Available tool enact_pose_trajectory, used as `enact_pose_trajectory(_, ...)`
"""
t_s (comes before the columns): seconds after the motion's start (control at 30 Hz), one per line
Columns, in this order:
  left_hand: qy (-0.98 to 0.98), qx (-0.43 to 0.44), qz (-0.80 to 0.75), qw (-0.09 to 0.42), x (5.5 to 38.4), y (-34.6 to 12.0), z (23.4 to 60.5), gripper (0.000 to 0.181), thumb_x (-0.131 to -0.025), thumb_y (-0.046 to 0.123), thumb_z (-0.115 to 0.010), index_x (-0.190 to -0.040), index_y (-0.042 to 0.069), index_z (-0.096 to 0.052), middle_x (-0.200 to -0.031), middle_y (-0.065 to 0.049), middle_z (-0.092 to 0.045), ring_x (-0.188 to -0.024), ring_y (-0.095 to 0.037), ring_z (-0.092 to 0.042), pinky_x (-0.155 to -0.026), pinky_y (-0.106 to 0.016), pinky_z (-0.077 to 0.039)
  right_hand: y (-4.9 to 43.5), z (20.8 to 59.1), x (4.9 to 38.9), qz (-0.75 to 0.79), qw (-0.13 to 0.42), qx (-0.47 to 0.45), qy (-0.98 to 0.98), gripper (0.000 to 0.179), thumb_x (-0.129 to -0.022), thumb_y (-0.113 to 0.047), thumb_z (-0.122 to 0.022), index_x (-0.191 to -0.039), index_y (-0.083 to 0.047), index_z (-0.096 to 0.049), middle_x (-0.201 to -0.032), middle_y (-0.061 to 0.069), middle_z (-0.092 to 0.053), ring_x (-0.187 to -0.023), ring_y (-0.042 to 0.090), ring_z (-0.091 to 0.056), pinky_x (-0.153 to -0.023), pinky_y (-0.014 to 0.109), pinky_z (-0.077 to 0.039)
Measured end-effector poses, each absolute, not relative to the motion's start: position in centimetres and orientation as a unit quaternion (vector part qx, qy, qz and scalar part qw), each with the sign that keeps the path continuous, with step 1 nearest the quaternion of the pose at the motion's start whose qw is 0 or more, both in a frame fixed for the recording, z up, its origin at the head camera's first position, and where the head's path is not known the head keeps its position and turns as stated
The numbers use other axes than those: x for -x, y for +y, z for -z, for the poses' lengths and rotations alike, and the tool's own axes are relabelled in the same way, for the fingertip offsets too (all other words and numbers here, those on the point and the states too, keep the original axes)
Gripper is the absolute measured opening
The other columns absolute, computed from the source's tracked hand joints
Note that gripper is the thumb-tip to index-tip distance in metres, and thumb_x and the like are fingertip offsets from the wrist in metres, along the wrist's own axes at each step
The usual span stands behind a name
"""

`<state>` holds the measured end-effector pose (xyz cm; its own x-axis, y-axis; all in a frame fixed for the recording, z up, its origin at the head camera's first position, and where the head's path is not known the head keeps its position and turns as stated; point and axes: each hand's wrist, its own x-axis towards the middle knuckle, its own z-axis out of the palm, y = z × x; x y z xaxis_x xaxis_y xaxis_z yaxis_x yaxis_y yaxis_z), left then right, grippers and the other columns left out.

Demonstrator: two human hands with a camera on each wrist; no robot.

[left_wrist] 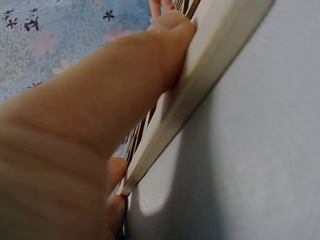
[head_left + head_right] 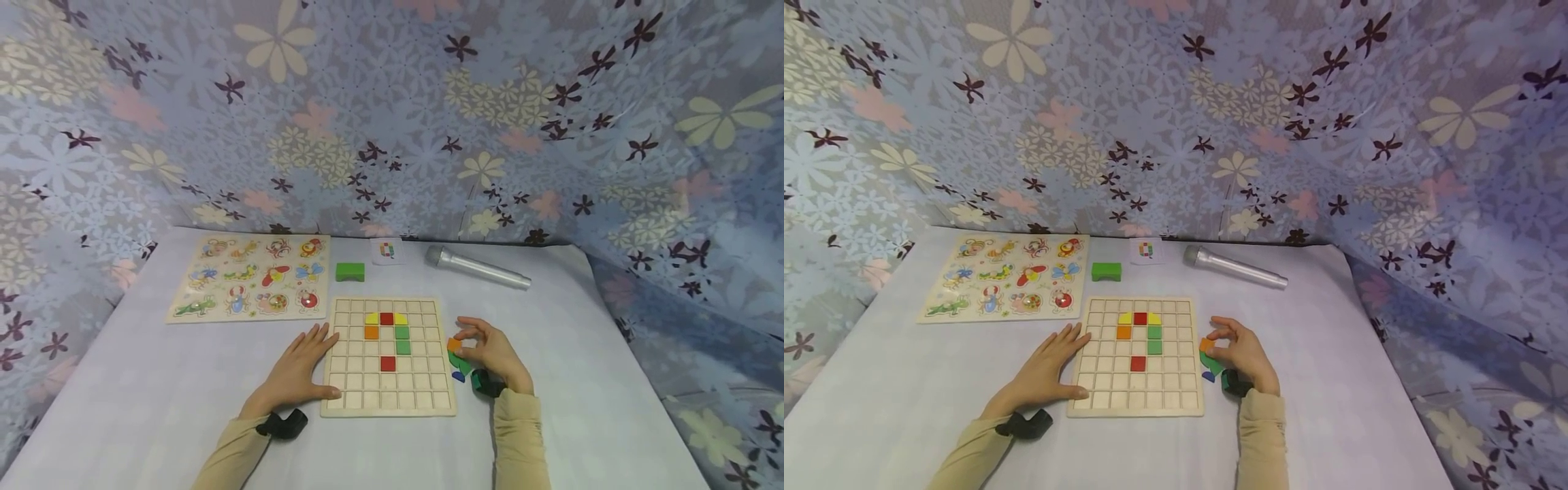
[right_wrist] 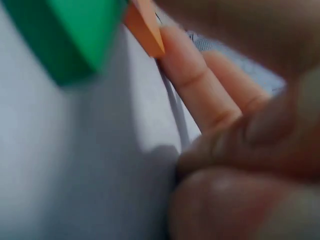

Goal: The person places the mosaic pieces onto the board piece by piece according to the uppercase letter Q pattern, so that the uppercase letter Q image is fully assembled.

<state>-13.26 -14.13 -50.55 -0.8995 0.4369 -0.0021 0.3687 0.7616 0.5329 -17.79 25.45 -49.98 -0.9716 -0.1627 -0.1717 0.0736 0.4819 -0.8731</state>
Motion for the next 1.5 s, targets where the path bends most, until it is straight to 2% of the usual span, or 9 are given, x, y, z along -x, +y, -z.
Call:
enact_pose_trajectory(0.17, 0.939, -0.215, -0.264, 0.057, 13.1, -14.4, 50.6, 0.104, -0.068, 0.053, -0.08, -0.15, 0.009, -0.035, -0.161, -0.014, -0.021, -0.15, -0.034, -0.017, -0.122, -0.051, -0.013, 24.6, 49.8, 16.9, 0.51, 0.1, 0.028, 0.854, 0.066, -0.079, -0.006, -0.078, -0.139, -0.006, -0.05, -0.118, 0.022, -0.064, -0.048, 0.004, -0.033, -0.044, 0.018, -0.031)
enact_pose_trajectory(0.27, 0.939, -0.217, -0.261, 0.049, 13.1, -14.5, 50.7, 0.103, -0.068, 0.053, -0.081, -0.15, 0.009, -0.036, -0.161, -0.015, -0.022, -0.15, -0.035, -0.018, -0.121, -0.052, -0.014, 24.2, 49.8, 16.9, 0.498, 0.092, 0.031, 0.862, 0.055, -0.081, -0.002, -0.074, -0.133, -0.006, -0.055, -0.116, 0.022, -0.064, -0.047, 0.003, -0.034, -0.044, 0.017, -0.031)
enact_pose_trajectory(0.4, 0.938, -0.221, -0.262, 0.049, 13.2, -14.3, 50.7, 0.103, -0.068, 0.054, -0.08, -0.15, 0.009, -0.036, -0.161, -0.016, -0.023, -0.149, -0.036, -0.018, -0.121, -0.053, -0.015, 24.0, 49.8, 17.0, 0.476, 0.091, 0.026, 0.874, 0.038, -0.085, 0.001, -0.069, -0.121, -0.004, -0.063, -0.109, 0.018, -0.065, -0.056, 0.006, -0.04, -0.048, 0.018, -0.035)
enact_pose_trajectory(0.63, 0.938, -0.221, -0.263, 0.044, 13.4, -14.2, 50.8, 0.103, -0.068, 0.053, -0.08, -0.149, 0.008, -0.036, -0.16, -0.017, -0.024, -0.149, -0.037, -0.019, -0.121, -0.055, -0.016, 23.4, 49.7, 17.3, 0.507, 0.086, -0.05, 0.856, 0.029, -0.089, -0.011, -0.068, -0.116, -0.002, -0.064, -0.099, 0.013, -0.067, -0.056, 0.007, -0.049, -0.044, 0.02, -0.043)
enact_pose_trajectory(0.8, 0.937, -0.222, -0.265, 0.054, 13.4, -14.1, 50.7, 0.103, -0.069, 0.055, -0.079, -0.149, 0.007, -0.036, -0.16, -0.017, -0.022, -0.149, -0.037, -0.018, -0.121, -0.054, -0.014, 22.1, 49.1, 17.3, 0.542, 0.047, -0.121, 0.83, 0.026, -0.089, -0.011, -0.068, -0.112, 0.002, -0.065, -0.091, 0.009, -0.07, -0.054, 0.006, -0.051, -0.046, 0.018, -0.046)
enact_pose_trajectory(0.93, 0.937, -0.219, -0.264, 0.059, 13.3, -14.1, 50.7, 0.103, -0.069, 0.055, -0.079, -0.15, 0.007, -0.036, -0.161, -0.017, -0.021, -0.15, -0.036, -0.017, -0.122, -0.053, -0.014, 20.0, 48.2, 17.3, 0.576, 0.02, -0.137, 0.806, 0.023, -0.088, -0.008, -0.069, -0.109, 0.004, -0.066, -0.085, 0.006, -0.068, -0.053, 0.007, -0.053, -0.048, 0.017, -0.049)
enact_pose_trajectory(1.2, 0.938, -0.217, -0.265, 0.057, 13.3, -14.1, 50.5, 0.102, -0.069, 0.053, -0.08, -0.149, 0.008, -0.037, -0.161, -0.016, -0.022, -0.15, -0.036, -0.017, -0.121, -0.053, -0.014, 14.1, 47.8, 17.0, 0.636, 0.078, -0.076, 0.764, 0.018, -0.09, -0.004, -0.066, -0.106, 0.004, -0.066, -0.083, 0.007, -0.068, -0.054, 0.008, -0.057, -0.05, 0.017, -0.052)
enact_pose_trajectory(1.5, 0.938, -0.223, -0.261, 0.052, 13.4, -14.2, 50.7, 0.103, -0.069, 0.057, -0.078, -0.15, 0.008, -0.036, -0.16, -0.016, -0.023, -0.15, -0.036, -0.018, -0.121, -0.053, -0.015, 10.3, 49.1, 16.0, 0.61, 0.081, -0.018, 0.788, 0.013, -0.088, -0.008, -0.069, -0.098, 0.0, -0.067, -0.084, 0.014, -0.07, -0.05, 0.01, -0.058, -0.049, 0.023, -0.056)
